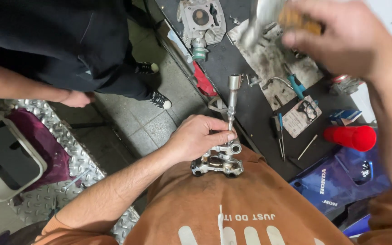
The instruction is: The person handles a small metallic engine component, taps it with a hammer, and inserts a pin. They then scrape the surface of a larger engine casing with a metal file. A second person assists by handing over a pin.
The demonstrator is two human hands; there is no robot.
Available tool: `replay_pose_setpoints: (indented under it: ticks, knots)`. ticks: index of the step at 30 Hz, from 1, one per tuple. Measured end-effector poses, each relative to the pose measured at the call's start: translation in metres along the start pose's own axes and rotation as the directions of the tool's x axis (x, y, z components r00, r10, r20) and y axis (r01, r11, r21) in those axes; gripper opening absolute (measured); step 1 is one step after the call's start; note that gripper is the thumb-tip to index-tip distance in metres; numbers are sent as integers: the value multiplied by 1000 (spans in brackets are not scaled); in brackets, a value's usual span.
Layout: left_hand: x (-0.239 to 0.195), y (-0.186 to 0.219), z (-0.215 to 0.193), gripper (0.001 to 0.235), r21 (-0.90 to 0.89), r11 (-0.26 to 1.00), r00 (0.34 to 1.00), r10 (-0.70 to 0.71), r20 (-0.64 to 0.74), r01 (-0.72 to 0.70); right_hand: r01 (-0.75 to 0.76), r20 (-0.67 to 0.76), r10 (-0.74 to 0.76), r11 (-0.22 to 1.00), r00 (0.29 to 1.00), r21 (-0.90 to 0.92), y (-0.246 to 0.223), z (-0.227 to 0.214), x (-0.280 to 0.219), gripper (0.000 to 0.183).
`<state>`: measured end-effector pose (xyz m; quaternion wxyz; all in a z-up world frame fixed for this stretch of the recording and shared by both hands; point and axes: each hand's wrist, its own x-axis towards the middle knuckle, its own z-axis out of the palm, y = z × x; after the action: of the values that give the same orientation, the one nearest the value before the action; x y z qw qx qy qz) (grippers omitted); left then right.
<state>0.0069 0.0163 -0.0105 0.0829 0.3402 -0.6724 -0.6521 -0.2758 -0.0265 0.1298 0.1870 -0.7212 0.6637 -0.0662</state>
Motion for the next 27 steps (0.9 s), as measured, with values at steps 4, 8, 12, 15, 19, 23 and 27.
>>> replay_pose_setpoints:
  ticks: [4,8,12,15,19,23,27]
  knots:
    - [-3,-6,2,25,-43,999,1000,-23,19,23,88,7,-89,994,996,67,11,15,17,27]
    - [0,-13,0,24,-83,996,1000,-18,20,20,218,138,-215,976,967,-5,-5,12,29,37]
    - [1,-19,0,23,-175,984,998,-32,45,39,214,149,-209,977,966,-15,21,25,36,37]
    - [4,-20,-1,22,-160,986,999,-28,44,34,362,184,-387,919,903,157,12,23,36,46]
    - [5,-20,0,23,-198,979,999,-39,38,46,256,-35,-254,955,967,152,18,28,33,35]
    - [7,-20,-1,23,-161,987,999,-1,44,8,200,171,-182,975,968,-97,27,29,38,40]
    - [8,-26,1,24,-174,985,997,-7,73,20,223,146,-227,974,963,45,26,33,40,26]
